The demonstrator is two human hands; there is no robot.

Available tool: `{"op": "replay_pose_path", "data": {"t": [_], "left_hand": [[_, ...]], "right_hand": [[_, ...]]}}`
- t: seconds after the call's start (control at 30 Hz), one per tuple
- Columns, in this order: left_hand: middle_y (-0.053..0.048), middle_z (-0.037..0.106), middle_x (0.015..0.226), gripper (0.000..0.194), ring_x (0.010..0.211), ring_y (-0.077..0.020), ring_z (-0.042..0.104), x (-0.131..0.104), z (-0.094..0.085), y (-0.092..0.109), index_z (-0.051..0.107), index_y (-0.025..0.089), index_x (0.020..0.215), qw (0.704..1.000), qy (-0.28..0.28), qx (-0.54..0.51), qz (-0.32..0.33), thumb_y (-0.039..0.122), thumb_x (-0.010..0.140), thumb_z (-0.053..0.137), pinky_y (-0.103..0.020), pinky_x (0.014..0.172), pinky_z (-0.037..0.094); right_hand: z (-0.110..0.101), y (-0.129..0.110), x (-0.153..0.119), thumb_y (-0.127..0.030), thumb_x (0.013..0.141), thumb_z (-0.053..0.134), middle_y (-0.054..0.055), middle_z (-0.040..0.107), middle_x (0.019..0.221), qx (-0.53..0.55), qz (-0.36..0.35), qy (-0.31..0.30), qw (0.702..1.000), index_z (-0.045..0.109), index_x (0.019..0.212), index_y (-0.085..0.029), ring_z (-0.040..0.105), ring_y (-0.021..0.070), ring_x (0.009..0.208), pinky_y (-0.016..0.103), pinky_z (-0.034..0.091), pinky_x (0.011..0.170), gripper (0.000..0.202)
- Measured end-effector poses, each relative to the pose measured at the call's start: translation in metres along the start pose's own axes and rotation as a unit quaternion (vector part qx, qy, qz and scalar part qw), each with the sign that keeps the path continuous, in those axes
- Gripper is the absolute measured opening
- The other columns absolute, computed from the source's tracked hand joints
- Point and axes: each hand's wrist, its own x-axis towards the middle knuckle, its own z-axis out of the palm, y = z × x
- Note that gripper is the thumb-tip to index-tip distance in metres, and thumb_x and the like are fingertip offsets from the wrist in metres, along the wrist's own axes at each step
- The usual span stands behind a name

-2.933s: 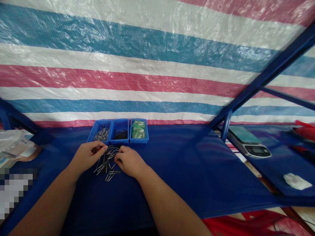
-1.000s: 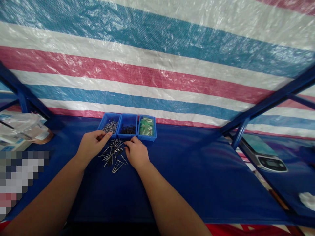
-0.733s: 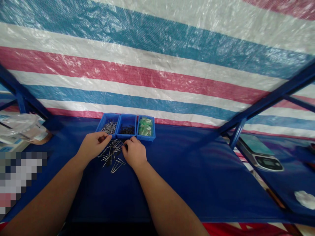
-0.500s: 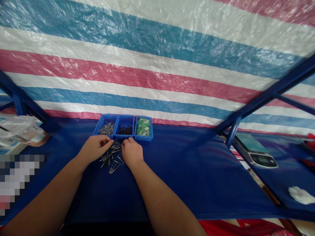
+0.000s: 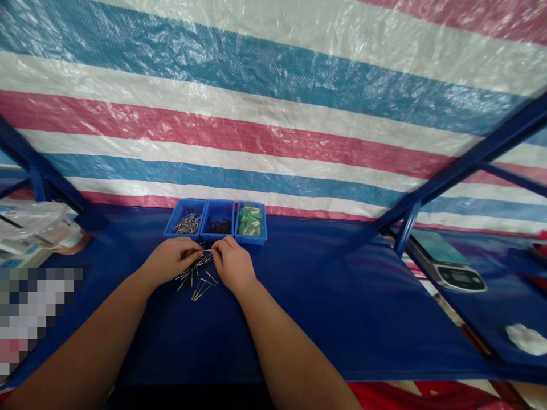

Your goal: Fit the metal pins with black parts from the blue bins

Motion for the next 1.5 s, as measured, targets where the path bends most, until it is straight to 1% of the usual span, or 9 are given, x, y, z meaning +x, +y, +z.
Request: {"op": "replay_pose_path", "data": {"t": [0.17, 0.33, 0.53, 0.73, 0.87, 1.03, 1.23, 1.37, 1.5], "left_hand": [[-0.002, 0.066, 0.077, 0.026, 0.071, -0.0146, 0.059, -0.001, -0.004, 0.003, 0.074, 0.021, 0.091, 0.995, 0.095, -0.033, 0.004, 0.036, 0.097, 0.054, -0.027, 0.07, 0.041], [-0.002, 0.066, 0.068, 0.036, 0.062, -0.015, 0.057, -0.002, -0.007, -0.005, 0.073, 0.02, 0.081, 0.973, 0.192, 0.018, -0.126, 0.05, 0.093, 0.057, -0.027, 0.061, 0.036], [0.0, 0.059, 0.058, 0.044, 0.056, -0.0134, 0.051, -0.002, -0.009, -0.008, 0.066, 0.019, 0.066, 0.968, 0.2, 0.032, -0.149, 0.054, 0.092, 0.057, -0.028, 0.058, 0.031], [0.001, 0.059, 0.063, 0.025, 0.06, -0.0126, 0.052, -0.002, -0.007, 0.001, 0.073, 0.02, 0.084, 0.996, 0.08, -0.035, 0.003, 0.039, 0.092, 0.06, -0.026, 0.06, 0.035], [0.001, 0.061, 0.066, 0.017, 0.064, -0.0136, 0.055, -0.003, -0.002, 0.001, 0.075, 0.022, 0.094, 0.998, 0.031, -0.044, 0.04, 0.032, 0.091, 0.061, -0.026, 0.062, 0.037], [0.0, 0.064, 0.071, 0.018, 0.067, -0.0136, 0.057, -0.003, -0.006, -0.001, 0.072, 0.022, 0.089, 0.997, 0.065, -0.037, 0.03, 0.032, 0.093, 0.058, -0.026, 0.065, 0.039], [0.001, 0.06, 0.06, 0.034, 0.056, -0.0128, 0.051, -0.002, -0.011, -0.007, 0.066, 0.019, 0.072, 0.976, 0.192, 0.005, -0.102, 0.046, 0.092, 0.059, -0.026, 0.057, 0.032], [0.002, 0.056, 0.056, 0.039, 0.054, -0.0121, 0.049, -0.002, -0.01, -0.008, 0.061, 0.019, 0.065, 0.976, 0.184, 0.01, -0.114, 0.048, 0.091, 0.059, -0.026, 0.056, 0.029], [0.002, 0.053, 0.055, 0.034, 0.053, -0.0114, 0.047, -0.002, -0.008, -0.006, 0.061, 0.018, 0.067, 0.988, 0.14, -0.001, -0.064, 0.042, 0.091, 0.059, -0.025, 0.056, 0.029]], "right_hand": [[0.003, 0.004, 0.0, -0.023, 0.095, 0.056, 0.005, 0.065, 0.098, -0.01, 0.018, -0.005, 1.0, 0.064, 0.118, -0.019, 0.063, 0.0174, 0.088, 0.029, 0.049, 0.082, 0.024], [0.005, 0.004, -0.001, -0.025, 0.094, 0.059, 0.005, 0.065, 0.104, -0.078, 0.042, -0.071, 0.994, 0.07, 0.108, -0.024, 0.064, 0.0171, 0.088, 0.027, 0.048, 0.076, 0.018], [0.008, 0.001, 0.001, -0.023, 0.095, 0.056, 0.004, 0.064, 0.101, -0.123, 0.051, -0.089, 0.987, 0.067, 0.095, -0.023, 0.063, 0.0175, 0.086, 0.027, 0.046, 0.071, 0.011], [0.002, 0.0, -0.002, -0.021, 0.098, 0.051, 0.005, 0.062, 0.103, -0.089, 0.014, -0.059, 0.994, 0.061, 0.098, -0.021, 0.062, 0.0174, 0.09, 0.027, 0.047, 0.076, 0.011], [-0.004, -0.001, -0.003, -0.021, 0.099, 0.047, 0.006, 0.061, 0.103, -0.039, -0.008, -0.019, 0.999, 0.06, 0.099, -0.02, 0.061, 0.0173, 0.089, 0.027, 0.048, 0.079, 0.013], [0.001, 0.001, -0.003, -0.024, 0.099, 0.05, 0.006, 0.063, 0.098, -0.003, -0.007, 0.016, 1.0, 0.061, 0.113, -0.019, 0.062, 0.0179, 0.089, 0.029, 0.049, 0.083, 0.019], [0.011, -0.002, 0.0, -0.025, 0.098, 0.052, 0.005, 0.066, 0.106, -0.067, 0.009, -0.048, 0.997, 0.067, 0.113, -0.025, 0.064, 0.0167, 0.09, 0.026, 0.049, 0.079, 0.022], [0.015, -0.009, 0.005, -0.026, 0.097, 0.053, 0.003, 0.066, 0.107, -0.118, 0.039, -0.074, 0.989, 0.068, 0.112, -0.027, 0.065, 0.017, 0.094, 0.025, 0.048, 0.077, 0.021], [0.016, -0.011, 0.007, -0.027, 0.098, 0.052, 0.003, 0.066, 0.106, -0.14, 0.066, -0.088, 0.984, 0.066, 0.105, -0.025, 0.065, 0.0162, 0.089, 0.024, 0.047, 0.073, 0.015]]}}
